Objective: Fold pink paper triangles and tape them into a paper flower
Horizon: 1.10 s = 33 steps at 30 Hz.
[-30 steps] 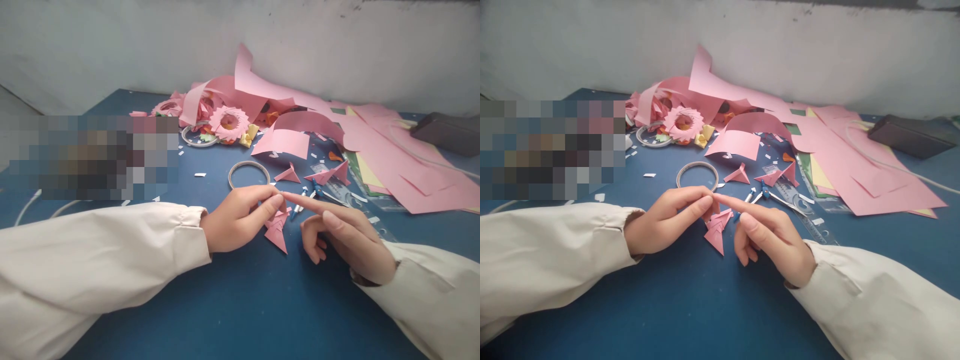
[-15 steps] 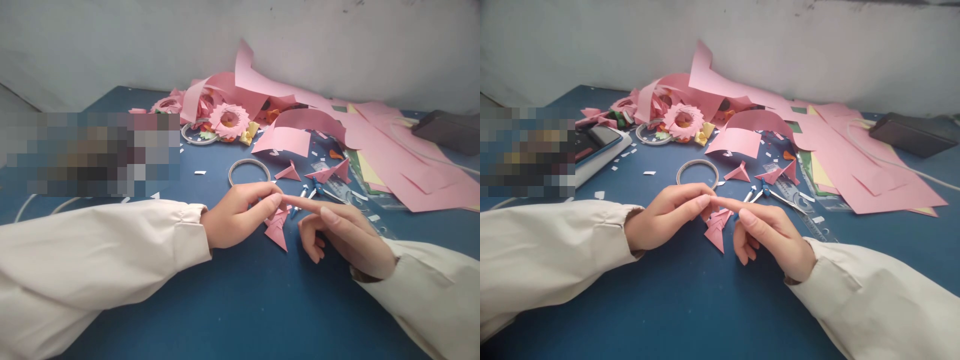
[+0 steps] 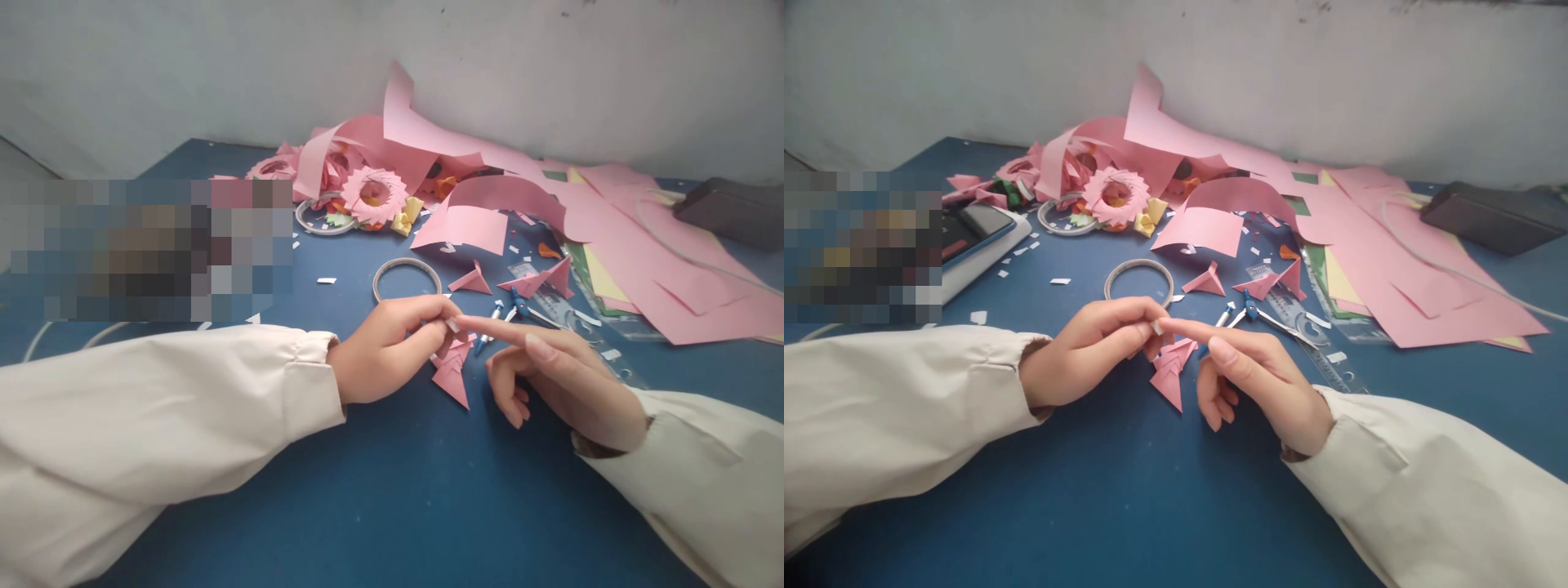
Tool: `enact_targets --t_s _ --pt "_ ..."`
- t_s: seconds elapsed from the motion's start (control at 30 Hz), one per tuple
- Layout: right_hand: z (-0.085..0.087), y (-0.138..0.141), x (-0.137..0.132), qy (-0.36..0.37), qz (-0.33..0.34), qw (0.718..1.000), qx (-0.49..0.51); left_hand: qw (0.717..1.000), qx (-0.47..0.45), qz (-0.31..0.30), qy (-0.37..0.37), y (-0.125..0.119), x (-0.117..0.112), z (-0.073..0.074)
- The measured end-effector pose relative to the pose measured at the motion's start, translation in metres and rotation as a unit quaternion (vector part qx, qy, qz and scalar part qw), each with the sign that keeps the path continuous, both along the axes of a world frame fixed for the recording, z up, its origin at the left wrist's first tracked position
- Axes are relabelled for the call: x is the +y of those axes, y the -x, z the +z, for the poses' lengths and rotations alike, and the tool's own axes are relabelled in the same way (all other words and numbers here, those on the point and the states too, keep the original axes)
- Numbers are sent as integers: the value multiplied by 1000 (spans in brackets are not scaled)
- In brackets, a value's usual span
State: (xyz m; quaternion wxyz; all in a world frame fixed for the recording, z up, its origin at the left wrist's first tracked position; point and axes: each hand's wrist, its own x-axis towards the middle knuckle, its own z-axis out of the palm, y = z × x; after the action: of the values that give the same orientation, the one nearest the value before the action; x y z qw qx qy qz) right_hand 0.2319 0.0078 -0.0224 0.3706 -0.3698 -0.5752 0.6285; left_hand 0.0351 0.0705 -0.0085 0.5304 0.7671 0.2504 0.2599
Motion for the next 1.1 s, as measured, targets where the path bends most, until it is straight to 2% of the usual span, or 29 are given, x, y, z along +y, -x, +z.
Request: enact_targets --t_s 0.17,0.8,0.97,1.1 --pt "-1 -1 0 1 -6 1000 -10 1000 -10 -2 27 0 0 0" --pt "-1 -1 0 1 -31 999 20 998 34 45 -23 -2 1 0" --pt "-2 0 1 7 -27 999 15 988 74 108 -79 -2 1 -4" --pt "-1 0 0 19 -38 999 1 981 49 156 -100 -3 3 -8"
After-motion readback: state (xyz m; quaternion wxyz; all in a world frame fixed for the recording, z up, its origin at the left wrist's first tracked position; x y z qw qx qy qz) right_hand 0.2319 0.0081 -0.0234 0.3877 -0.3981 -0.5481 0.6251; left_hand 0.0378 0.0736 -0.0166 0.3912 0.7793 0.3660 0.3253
